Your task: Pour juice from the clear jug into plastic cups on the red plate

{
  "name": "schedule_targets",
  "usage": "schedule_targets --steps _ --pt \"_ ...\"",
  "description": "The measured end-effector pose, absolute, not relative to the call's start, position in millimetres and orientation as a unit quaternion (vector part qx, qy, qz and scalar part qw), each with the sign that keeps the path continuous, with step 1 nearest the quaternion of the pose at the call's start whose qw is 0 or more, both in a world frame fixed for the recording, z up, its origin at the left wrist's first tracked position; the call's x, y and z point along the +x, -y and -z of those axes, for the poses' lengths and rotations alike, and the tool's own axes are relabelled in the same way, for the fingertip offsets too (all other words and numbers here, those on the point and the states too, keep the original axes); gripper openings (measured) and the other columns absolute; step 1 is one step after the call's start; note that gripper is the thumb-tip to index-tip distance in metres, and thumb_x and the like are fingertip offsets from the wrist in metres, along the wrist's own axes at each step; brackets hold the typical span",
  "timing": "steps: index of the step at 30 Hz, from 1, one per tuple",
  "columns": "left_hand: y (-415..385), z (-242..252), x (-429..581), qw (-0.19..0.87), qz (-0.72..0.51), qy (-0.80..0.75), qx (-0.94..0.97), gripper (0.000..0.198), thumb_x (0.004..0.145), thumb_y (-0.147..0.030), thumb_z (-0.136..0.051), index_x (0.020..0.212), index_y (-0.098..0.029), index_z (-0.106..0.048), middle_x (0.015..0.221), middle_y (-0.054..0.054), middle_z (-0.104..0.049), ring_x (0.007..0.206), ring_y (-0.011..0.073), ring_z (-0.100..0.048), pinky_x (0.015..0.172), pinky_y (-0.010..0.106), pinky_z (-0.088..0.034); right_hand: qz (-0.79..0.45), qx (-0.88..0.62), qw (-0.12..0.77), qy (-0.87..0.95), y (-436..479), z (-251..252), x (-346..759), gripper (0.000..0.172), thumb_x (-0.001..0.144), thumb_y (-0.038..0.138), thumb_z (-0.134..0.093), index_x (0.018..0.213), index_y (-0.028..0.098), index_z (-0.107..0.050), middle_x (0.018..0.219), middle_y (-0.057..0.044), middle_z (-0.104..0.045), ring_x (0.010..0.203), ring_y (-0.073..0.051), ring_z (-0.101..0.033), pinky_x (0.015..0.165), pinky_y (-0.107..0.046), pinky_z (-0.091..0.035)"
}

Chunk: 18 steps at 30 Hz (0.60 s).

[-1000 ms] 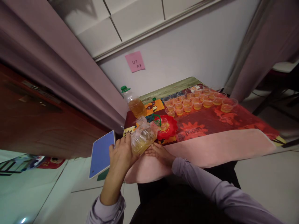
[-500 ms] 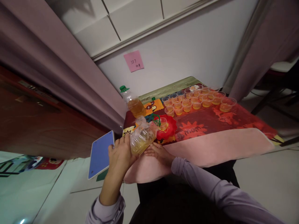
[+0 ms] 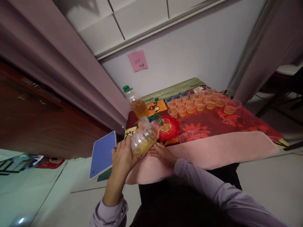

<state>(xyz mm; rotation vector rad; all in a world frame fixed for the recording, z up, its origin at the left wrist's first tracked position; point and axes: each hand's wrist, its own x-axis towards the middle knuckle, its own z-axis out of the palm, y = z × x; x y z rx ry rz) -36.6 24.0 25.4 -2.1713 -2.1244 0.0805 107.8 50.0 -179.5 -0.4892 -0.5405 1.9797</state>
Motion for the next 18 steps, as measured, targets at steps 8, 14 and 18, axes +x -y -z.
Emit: schedule_targets --steps 8,14,18 --pt "-24 56 -90 -0.081 0.319 0.681 -0.654 0.089 0.077 -0.053 -0.081 0.152 -0.019 -0.048 0.153 0.017 -0.064 0.142 0.0387 -0.062 0.124 0.059 -0.049 -0.8 -0.201 0.515 0.232 -47 176 114 0.069 0.078 0.052 -0.097 0.138 0.031 -0.072 0.134 -0.006 -0.076 0.097 -0.018 -0.076 0.103 -0.043 -0.058" --pt "-9 117 -89 -0.077 0.451 0.716 -0.527 0.092 0.081 -0.062 -0.077 0.155 -0.019 -0.042 0.149 0.019 -0.064 0.139 0.0336 -0.065 0.122 0.053 -0.051 -0.785 -0.209 0.485 0.323 -37 171 117 0.049 0.083 0.065 -0.089 0.101 0.02 -0.083 0.104 -0.008 -0.08 0.094 -0.02 -0.073 0.101 -0.042 -0.056" --pt "1 137 -86 -0.087 0.46 0.722 -0.509 0.095 0.085 -0.064 -0.071 0.159 -0.018 -0.032 0.152 0.021 -0.059 0.141 0.0335 -0.064 0.119 0.052 -0.054 -0.753 -0.241 0.486 0.371 -31 171 118 0.05 0.087 0.07 -0.084 0.098 0.021 -0.082 0.098 -0.007 -0.078 0.09 -0.021 -0.072 0.098 -0.043 -0.057"
